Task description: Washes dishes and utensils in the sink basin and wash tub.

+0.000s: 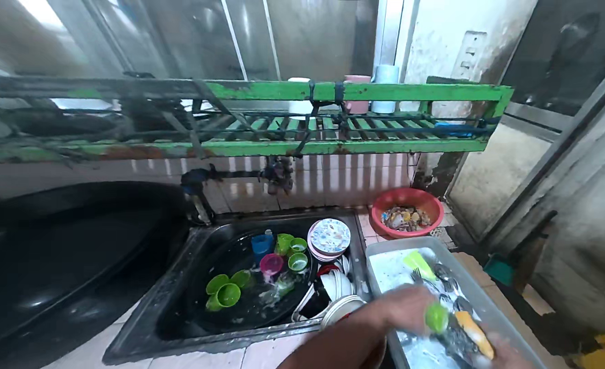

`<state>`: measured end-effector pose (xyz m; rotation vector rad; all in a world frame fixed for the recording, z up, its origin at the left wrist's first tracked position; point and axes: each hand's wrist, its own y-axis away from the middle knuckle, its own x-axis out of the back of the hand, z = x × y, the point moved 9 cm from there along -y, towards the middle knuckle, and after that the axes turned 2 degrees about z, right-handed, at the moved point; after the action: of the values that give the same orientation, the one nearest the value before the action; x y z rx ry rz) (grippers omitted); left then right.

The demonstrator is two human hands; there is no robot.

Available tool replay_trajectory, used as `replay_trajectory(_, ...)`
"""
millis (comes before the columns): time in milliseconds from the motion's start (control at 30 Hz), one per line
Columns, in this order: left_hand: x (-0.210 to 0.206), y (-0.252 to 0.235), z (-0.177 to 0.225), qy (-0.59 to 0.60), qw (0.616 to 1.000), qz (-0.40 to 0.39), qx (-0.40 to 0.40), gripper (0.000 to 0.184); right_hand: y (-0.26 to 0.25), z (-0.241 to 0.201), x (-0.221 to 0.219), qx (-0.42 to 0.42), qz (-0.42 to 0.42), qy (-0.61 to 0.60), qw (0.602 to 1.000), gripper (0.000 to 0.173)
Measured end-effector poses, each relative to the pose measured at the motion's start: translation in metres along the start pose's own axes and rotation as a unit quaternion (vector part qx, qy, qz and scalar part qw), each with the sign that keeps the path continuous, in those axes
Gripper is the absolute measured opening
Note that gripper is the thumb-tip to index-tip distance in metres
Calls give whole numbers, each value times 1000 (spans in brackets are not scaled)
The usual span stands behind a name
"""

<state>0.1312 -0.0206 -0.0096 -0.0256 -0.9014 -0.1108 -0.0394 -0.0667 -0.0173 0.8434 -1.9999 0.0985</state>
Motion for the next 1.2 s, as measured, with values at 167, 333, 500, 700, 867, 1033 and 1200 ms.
replay_trajectory(167, 38, 6, -6, 528, 771, 327, 142, 83, -6, -16, -1, -81, 103, -437, 890, 49)
replay_trajectory(333, 16, 16, -10, 634, 639, 381, 213, 63, -5, -79, -7, 21, 152, -354, 922, 55)
replay_trajectory(500, -1, 16, 1, 656, 606, 381, 239, 60, -15, -85, -6, 199, 196, -94, 956, 29)
replay_trajectory(700, 11, 5, -1, 727, 616, 237, 189, 47, -21, -81, -3, -23, 57, -564, 824, 30)
replay_trajectory(867, 1, -6, -1, 672, 630, 316, 229, 70, -25, -98, -5, 247, 203, 127, 939, 20)
replay_trajectory(1033, -11, -8, -5, 661, 641, 303, 245, 68, -47, -66, -10, 39, 57, -167, 984, 36)
replay_trajectory(1200, 8, -6, -27, 664, 648, 292, 231, 56, -18, -95, -2, 267, 35, 108, 957, 45)
